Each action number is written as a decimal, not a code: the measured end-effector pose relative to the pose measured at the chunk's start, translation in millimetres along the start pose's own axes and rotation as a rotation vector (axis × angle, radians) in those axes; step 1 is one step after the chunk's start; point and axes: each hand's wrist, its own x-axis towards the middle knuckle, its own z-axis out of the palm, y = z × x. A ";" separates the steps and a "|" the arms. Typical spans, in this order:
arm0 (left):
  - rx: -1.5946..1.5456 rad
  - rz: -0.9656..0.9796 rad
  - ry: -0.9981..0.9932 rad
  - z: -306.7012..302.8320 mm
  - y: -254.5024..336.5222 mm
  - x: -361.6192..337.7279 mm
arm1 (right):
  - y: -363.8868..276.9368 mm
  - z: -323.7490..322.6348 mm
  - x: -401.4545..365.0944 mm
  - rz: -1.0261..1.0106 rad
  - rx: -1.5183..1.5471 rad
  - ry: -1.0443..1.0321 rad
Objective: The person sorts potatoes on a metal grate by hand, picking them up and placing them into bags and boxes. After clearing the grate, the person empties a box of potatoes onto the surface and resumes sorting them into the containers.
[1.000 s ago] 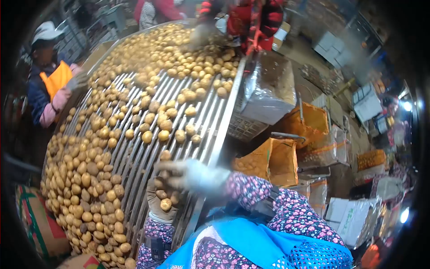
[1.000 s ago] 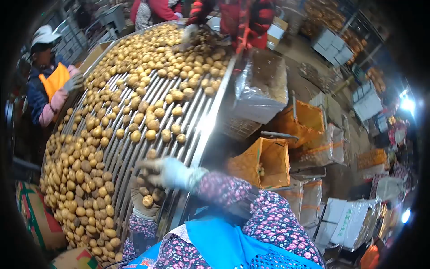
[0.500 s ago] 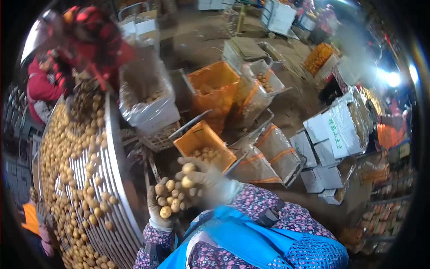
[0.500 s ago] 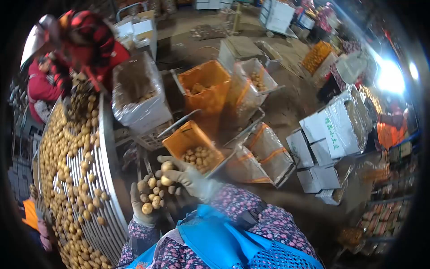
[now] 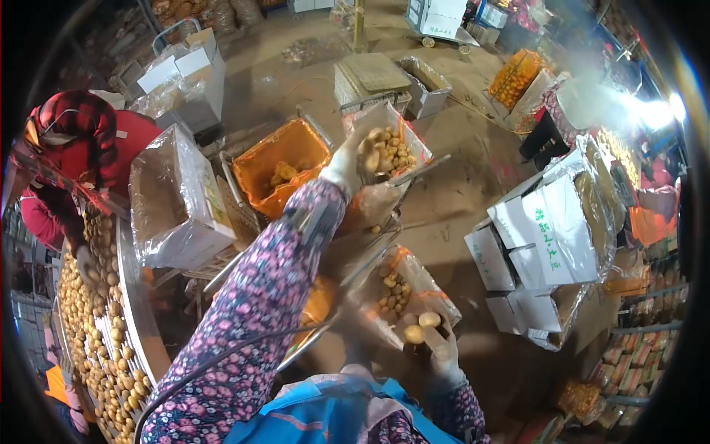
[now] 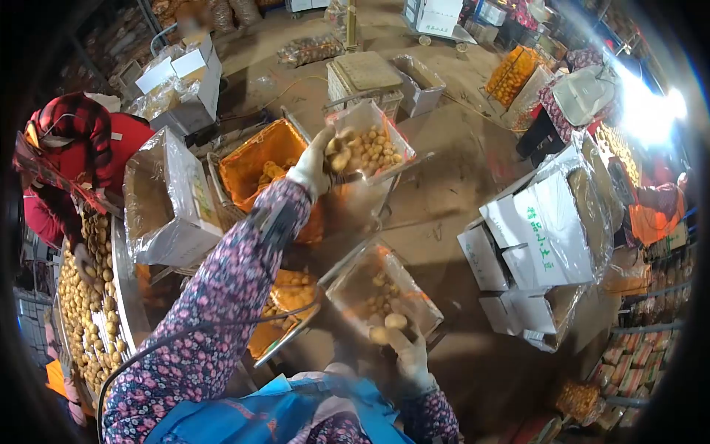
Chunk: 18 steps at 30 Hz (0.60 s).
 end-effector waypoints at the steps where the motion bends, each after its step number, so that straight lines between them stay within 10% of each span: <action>1: 0.054 -0.011 0.138 7.0 2.1 15.6 | 0.4 -7.7 -3.0 0.039 0.039 0.012; 6: 0.059 -0.066 0.216 -65.7 -34.9 17.8 | -21.8 -22.8 23.0 0.416 0.606 0.143; 10: -0.236 -0.257 0.073 -117.7 -59.6 -121.1 | -34.6 -18.6 94.7 0.374 0.541 0.045; 14: -0.015 -0.376 0.712 -83.2 -44.4 -268.8 | -38.3 -13.2 232.1 0.086 0.238 -0.051; 16: -0.366 -0.026 0.347 -228.1 -122.6 -321.3 | -20.3 -16.2 315.1 0.048 0.042 -0.047; 18: -0.112 0.097 0.550 -179.4 -92.7 -393.6 | 22.7 -33.5 384.8 0.079 -0.236 0.048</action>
